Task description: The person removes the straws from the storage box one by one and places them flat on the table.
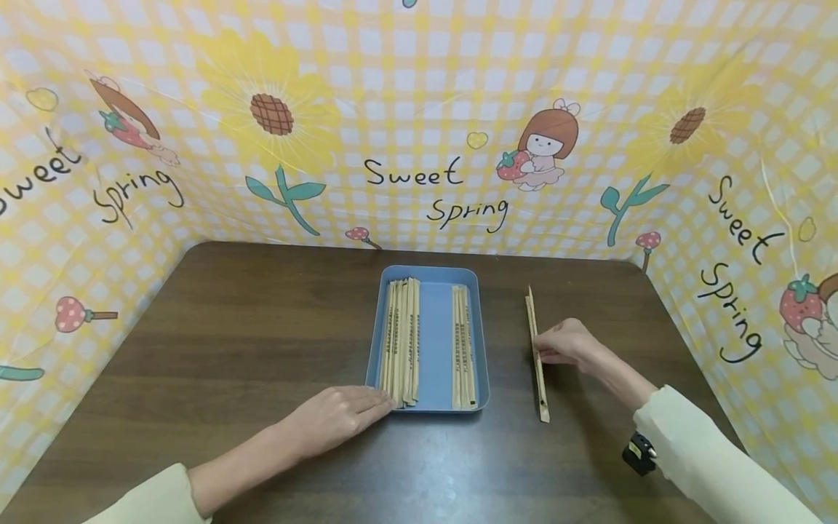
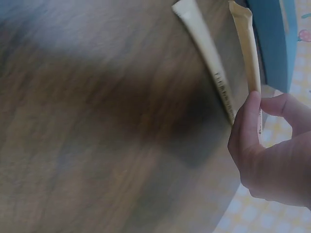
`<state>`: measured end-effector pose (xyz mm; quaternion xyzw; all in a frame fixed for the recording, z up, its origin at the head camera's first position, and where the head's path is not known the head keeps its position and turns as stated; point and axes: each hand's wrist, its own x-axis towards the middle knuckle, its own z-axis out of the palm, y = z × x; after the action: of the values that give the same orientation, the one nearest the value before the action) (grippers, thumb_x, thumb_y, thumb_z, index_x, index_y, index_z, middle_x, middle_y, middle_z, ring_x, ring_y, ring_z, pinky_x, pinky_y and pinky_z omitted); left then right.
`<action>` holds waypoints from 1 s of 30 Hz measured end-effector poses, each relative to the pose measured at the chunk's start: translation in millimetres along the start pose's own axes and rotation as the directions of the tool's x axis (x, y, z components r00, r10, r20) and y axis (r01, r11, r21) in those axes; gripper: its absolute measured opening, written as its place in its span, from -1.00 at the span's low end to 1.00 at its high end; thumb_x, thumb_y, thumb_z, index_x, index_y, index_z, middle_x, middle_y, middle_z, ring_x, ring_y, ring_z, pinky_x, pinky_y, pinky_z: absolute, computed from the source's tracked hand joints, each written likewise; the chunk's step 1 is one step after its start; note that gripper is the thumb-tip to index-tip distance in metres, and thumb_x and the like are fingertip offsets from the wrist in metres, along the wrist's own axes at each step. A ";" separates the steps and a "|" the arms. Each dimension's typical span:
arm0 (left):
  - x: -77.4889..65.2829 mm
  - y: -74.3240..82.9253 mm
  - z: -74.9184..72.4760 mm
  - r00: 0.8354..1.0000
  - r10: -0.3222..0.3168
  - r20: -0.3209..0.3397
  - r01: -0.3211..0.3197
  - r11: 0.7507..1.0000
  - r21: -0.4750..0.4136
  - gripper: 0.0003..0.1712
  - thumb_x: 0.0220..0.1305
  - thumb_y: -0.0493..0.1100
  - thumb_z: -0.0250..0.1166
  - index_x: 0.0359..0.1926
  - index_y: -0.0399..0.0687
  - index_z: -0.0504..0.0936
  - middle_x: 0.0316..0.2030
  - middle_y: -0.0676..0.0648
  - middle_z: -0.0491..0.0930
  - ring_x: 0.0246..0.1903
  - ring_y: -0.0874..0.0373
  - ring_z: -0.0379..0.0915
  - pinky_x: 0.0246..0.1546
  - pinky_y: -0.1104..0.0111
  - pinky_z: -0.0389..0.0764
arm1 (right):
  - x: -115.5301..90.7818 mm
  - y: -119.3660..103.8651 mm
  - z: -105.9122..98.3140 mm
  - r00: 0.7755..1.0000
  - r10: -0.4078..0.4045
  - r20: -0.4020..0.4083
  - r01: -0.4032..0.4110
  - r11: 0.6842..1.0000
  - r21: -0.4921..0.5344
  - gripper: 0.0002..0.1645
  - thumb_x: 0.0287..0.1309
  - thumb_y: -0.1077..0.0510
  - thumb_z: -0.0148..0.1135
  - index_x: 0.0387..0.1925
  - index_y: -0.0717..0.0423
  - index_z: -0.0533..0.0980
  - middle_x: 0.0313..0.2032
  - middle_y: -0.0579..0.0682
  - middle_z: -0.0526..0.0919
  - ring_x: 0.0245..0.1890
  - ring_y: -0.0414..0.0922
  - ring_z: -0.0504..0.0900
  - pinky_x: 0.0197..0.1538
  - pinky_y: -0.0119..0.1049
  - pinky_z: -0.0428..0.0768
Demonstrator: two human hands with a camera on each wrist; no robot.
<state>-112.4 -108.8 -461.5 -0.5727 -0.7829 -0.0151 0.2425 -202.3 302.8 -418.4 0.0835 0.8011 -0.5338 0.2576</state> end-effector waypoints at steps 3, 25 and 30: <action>-0.1 -0.4 -0.4 1.000 -0.004 -0.003 0.004 1.000 -0.001 -0.65 0.20 -0.36 0.25 0.02 -0.22 0.71 -0.09 -0.08 0.71 -0.07 0.14 0.64 0.01 0.41 0.63 | -0.2 6.3 -3.3 1.000 0.011 -0.003 -0.011 1.000 0.005 -0.62 0.23 0.36 0.12 -0.05 0.67 0.41 -0.39 0.05 0.68 -0.40 -0.18 0.68 -0.18 -0.34 0.72; -0.6 -0.5 -0.9 1.000 -0.006 -0.019 0.006 1.000 -0.009 -0.66 0.21 -0.36 0.23 0.01 -0.23 0.71 -0.10 -0.09 0.72 -0.07 0.14 0.64 0.01 0.40 0.63 | 5.9 20.5 -2.4 0.999 -0.013 -0.043 0.011 1.000 -0.029 -0.74 0.19 0.40 0.13 -0.18 0.63 0.45 -0.46 0.02 0.62 -0.47 -0.21 0.63 -0.27 -0.37 0.73; -0.3 -0.4 -1.2 1.000 -0.001 -0.023 0.001 1.000 -0.006 -0.65 0.21 -0.36 0.19 0.01 -0.23 0.71 -0.10 -0.09 0.72 -0.08 0.14 0.64 0.01 0.39 0.63 | 5.6 20.4 -2.1 0.999 -0.010 -0.048 0.007 0.999 -0.053 -0.76 0.19 0.40 0.15 -0.20 0.61 0.46 -0.46 0.03 0.62 -0.47 -0.21 0.63 -0.29 -0.38 0.73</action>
<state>-112.3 -109.5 -460.5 -0.5728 -0.7803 -0.0244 0.2498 -199.4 312.3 -437.2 0.0862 0.8213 -0.5113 0.2379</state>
